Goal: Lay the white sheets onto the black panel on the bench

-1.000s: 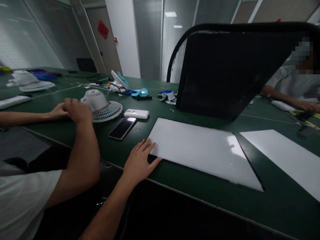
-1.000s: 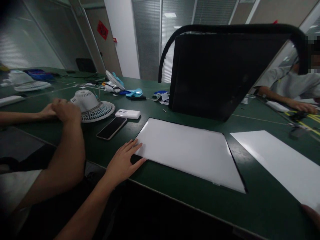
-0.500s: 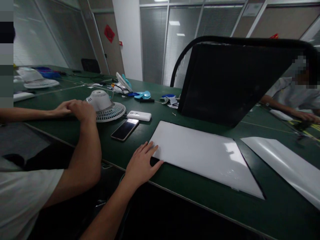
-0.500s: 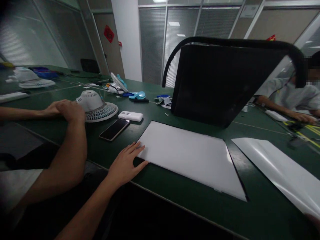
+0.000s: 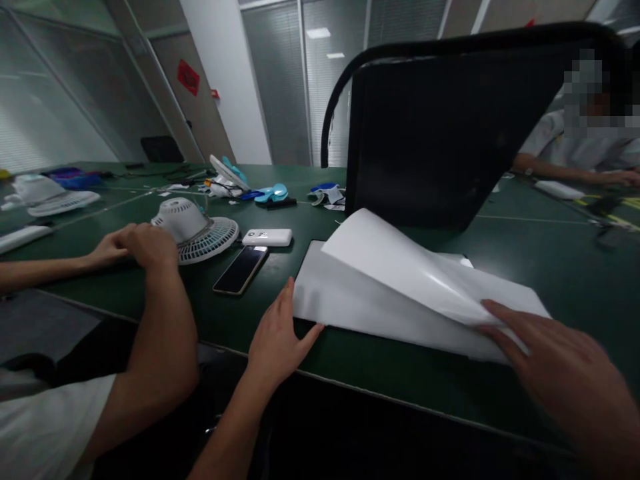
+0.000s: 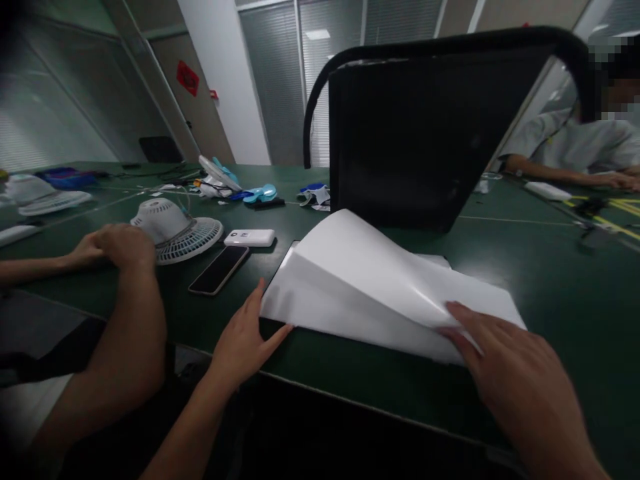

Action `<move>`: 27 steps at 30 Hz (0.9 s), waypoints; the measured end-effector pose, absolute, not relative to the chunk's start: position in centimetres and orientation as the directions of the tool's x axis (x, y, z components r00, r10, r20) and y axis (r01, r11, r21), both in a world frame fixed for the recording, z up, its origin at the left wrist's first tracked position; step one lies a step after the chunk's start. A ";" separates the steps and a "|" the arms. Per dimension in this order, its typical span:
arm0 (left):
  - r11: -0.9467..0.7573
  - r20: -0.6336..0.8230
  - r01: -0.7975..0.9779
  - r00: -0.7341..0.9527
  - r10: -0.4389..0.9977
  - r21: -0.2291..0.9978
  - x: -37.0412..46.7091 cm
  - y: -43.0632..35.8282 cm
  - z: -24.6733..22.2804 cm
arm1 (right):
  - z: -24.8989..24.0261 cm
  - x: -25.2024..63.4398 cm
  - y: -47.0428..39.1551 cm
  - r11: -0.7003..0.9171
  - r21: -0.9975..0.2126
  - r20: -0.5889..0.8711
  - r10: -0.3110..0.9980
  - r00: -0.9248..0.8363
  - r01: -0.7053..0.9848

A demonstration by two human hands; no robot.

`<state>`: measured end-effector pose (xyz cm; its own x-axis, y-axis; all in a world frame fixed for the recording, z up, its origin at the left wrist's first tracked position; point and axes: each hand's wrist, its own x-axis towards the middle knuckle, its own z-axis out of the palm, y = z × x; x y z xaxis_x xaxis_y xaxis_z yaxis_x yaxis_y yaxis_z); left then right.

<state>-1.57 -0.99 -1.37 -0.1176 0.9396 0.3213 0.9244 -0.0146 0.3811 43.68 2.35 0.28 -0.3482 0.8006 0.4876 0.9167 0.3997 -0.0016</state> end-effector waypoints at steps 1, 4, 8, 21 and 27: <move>-0.008 0.325 0.923 -0.128 0.937 0.386 -1.6 -1.0 -1.5 | -0.3 42.6 2.9 0.412 0.022 0.470 0.800 -0.373 0.911; -0.006 0.326 0.923 -0.129 0.936 0.384 -1.7 -1.0 -1.5 | -1.9 40.1 4.5 0.513 0.031 0.414 0.774 -0.479 0.858; -0.013 0.313 0.938 -0.103 0.944 0.345 -1.5 -1.0 -1.1 | -3.1 39.4 5.0 0.587 -0.005 0.365 0.755 -0.545 0.810; -0.060 0.297 0.961 -0.023 0.955 0.269 -1.6 -0.6 -1.2 | -2.7 41.3 4.1 0.527 -0.004 0.390 0.783 -0.484 0.850; -0.059 0.273 0.957 -0.022 0.962 0.284 -1.5 -0.7 -0.7 | -3.8 48.0 3.4 0.412 0.070 0.377 0.832 -0.407 0.908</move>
